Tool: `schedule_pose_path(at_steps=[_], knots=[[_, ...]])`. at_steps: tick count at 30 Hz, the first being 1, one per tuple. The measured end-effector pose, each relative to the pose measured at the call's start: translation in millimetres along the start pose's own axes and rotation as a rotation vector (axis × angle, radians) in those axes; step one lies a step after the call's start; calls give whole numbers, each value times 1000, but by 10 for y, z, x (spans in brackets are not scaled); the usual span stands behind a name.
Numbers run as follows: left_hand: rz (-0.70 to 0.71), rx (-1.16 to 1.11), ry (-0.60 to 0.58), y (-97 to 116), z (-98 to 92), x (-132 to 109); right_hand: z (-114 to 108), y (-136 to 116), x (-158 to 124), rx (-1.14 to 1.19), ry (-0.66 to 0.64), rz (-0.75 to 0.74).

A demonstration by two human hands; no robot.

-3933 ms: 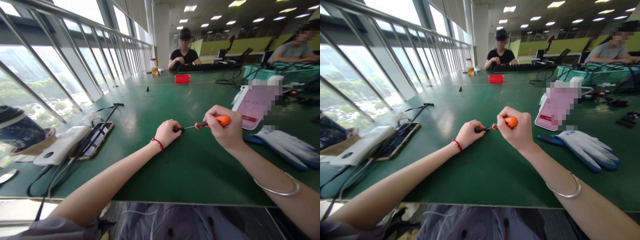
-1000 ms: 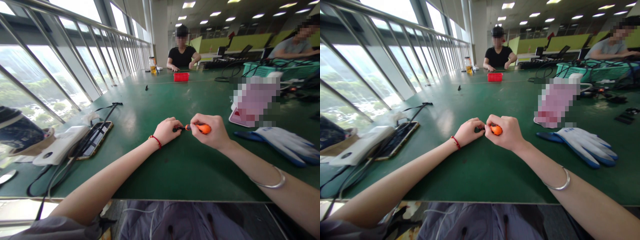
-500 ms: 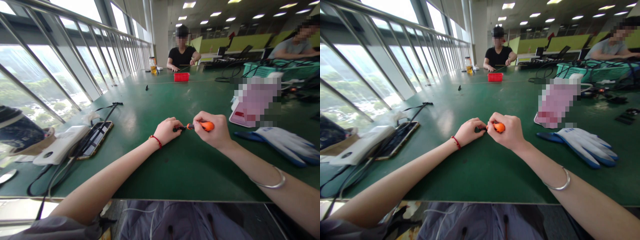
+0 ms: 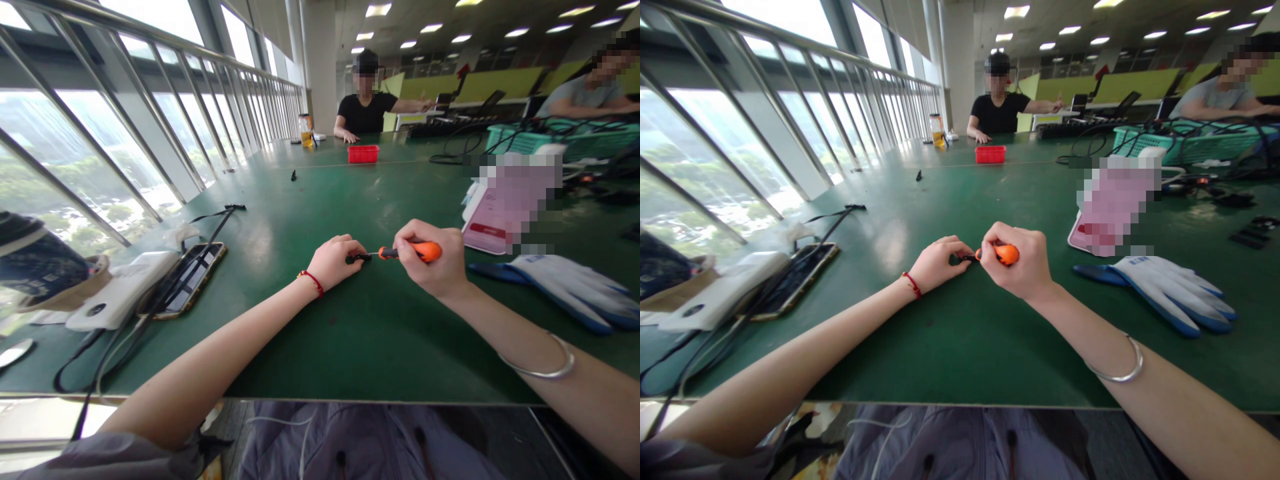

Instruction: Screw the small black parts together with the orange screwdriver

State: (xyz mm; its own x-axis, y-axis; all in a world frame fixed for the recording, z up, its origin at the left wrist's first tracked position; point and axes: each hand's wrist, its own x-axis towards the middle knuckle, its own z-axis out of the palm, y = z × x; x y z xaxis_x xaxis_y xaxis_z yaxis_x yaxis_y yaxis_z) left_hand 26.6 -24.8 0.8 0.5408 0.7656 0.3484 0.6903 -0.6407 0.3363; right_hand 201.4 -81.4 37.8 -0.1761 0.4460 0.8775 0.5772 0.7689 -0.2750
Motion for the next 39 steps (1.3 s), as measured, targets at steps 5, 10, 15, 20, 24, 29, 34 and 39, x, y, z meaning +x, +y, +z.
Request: schedule_pose_path(at_steps=[5, 10, 15, 20, 24, 29, 34, 39], knots=[[2, -7, 2, -15, 11, -3, -9, -7, 0, 13, 20, 0], [-9, -33, 13, -12, 9, -5, -11, -18, 7, 21, 17, 7], [-33, -53, 18, -16, 4, -1, -12, -25, 9, 6, 25, 21], [-49, -55, 36, -18, -1, 0, -9, -25, 10, 10, 4, 30], [-52, -45, 48, -13, -3, -2, -13, -34, 8, 0, -11, 63], [-67, -49, 71, -9, -13, -4, -16, -33, 2, -6, -4, 83], [-70, -42, 89, -6, -21, -5, -8, -11, -7, 28, 0, 38], [-76, -69, 94, -17, -14, 1, -18, -13, -13, 32, 14, 39]])
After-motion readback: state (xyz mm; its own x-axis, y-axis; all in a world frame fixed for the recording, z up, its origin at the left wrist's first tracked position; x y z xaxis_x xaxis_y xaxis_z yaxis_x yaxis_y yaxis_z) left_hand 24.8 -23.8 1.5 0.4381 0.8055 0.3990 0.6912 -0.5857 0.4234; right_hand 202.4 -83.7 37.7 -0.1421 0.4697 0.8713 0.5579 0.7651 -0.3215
